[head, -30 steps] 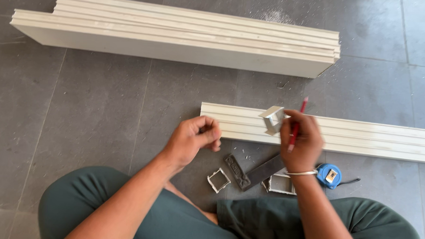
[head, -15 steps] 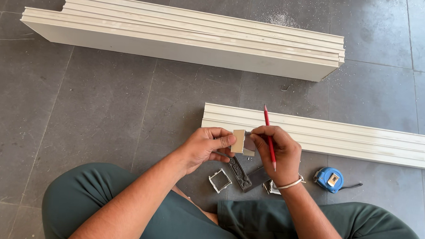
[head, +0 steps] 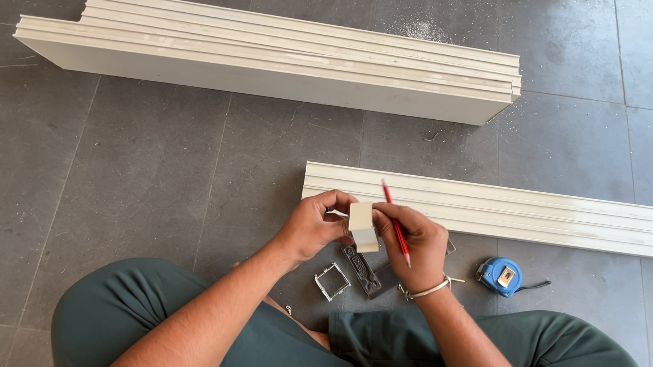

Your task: The person sits on the floor with long white PVC profiles and marks them for cutting. They align a profile, fit a small mounting bracket to its end, measure with a tape measure, then use a try square and red pencil to mark cut lines, repeating the process on additional profiles.

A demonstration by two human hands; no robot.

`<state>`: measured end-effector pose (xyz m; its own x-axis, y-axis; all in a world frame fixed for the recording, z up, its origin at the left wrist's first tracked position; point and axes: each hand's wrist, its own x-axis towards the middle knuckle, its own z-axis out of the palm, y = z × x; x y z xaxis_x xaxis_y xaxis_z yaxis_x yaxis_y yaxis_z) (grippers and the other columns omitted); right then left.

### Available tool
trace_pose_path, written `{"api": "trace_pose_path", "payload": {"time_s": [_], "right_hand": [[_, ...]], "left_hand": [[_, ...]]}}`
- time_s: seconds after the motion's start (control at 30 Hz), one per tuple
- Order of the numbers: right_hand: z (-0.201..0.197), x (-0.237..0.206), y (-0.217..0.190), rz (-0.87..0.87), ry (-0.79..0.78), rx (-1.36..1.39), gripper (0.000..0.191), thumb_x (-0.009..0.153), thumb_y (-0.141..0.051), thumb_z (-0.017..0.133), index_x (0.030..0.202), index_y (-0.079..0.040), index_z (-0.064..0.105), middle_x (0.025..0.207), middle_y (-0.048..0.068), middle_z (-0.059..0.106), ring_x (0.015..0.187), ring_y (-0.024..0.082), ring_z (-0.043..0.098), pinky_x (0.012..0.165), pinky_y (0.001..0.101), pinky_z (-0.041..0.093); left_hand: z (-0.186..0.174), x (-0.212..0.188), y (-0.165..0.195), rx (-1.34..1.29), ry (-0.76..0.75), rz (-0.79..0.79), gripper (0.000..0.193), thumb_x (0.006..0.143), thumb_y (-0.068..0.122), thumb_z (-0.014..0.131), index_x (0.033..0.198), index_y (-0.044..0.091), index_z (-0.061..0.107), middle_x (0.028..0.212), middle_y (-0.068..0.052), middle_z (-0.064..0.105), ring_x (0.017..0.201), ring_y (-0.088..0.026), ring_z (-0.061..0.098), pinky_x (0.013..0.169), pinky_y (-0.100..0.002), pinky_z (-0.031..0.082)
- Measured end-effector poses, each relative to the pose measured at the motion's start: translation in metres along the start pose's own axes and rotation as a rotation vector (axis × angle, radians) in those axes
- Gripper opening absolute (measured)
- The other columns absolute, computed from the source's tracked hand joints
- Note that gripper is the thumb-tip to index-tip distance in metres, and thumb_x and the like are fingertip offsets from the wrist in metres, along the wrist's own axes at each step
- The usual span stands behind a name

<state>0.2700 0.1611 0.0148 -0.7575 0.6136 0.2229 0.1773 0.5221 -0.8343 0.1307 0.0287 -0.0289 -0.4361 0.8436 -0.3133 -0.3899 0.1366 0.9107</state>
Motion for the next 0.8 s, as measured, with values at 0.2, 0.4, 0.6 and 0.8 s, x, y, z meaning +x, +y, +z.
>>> {"api": "trace_pose_path", "payload": {"time_s": [0.2,0.4,0.6,0.8], "right_hand": [[0.0,-0.004,-0.009,-0.014,0.001,0.048,0.016,0.093,-0.013,0.075,0.107,-0.008,0.077,0.083,0.006,0.078,0.072,0.01,0.076,0.064,0.0245,0.059],[-0.005,0.002,-0.015,-0.069,0.013,-0.055,0.016,0.092,-0.012,0.074,0.106,-0.007,0.077,0.081,0.007,0.077,0.067,0.013,0.074,0.061,0.0262,0.056],[-0.013,0.005,-0.015,-0.056,0.078,-0.17,0.014,0.091,-0.016,0.075,0.102,-0.008,0.078,0.078,0.007,0.076,0.064,0.014,0.073,0.058,0.0264,0.055],[-0.013,0.003,-0.015,0.026,-0.032,-0.085,0.015,0.09,-0.018,0.075,0.102,-0.009,0.078,0.072,0.008,0.074,0.06,0.014,0.073,0.057,0.027,0.055]], "left_hand": [[0.004,-0.002,0.002,0.168,0.11,0.161,0.015,0.094,0.016,0.072,0.103,0.004,0.074,0.095,-0.003,0.078,0.092,-0.013,0.077,0.08,-0.027,0.067],[0.016,-0.016,0.022,0.498,0.217,0.237,0.023,0.097,0.014,0.061,0.115,0.004,0.071,0.094,-0.007,0.079,0.086,-0.012,0.078,0.074,-0.028,0.063],[0.007,-0.01,0.028,0.683,0.328,0.15,0.02,0.101,0.018,0.059,0.105,0.004,0.072,0.085,-0.006,0.08,0.076,-0.011,0.079,0.066,-0.026,0.064],[0.013,-0.004,0.007,0.146,0.071,0.078,0.022,0.088,0.009,0.071,0.108,0.004,0.067,0.096,0.0,0.073,0.083,-0.007,0.075,0.066,-0.027,0.068]]}}
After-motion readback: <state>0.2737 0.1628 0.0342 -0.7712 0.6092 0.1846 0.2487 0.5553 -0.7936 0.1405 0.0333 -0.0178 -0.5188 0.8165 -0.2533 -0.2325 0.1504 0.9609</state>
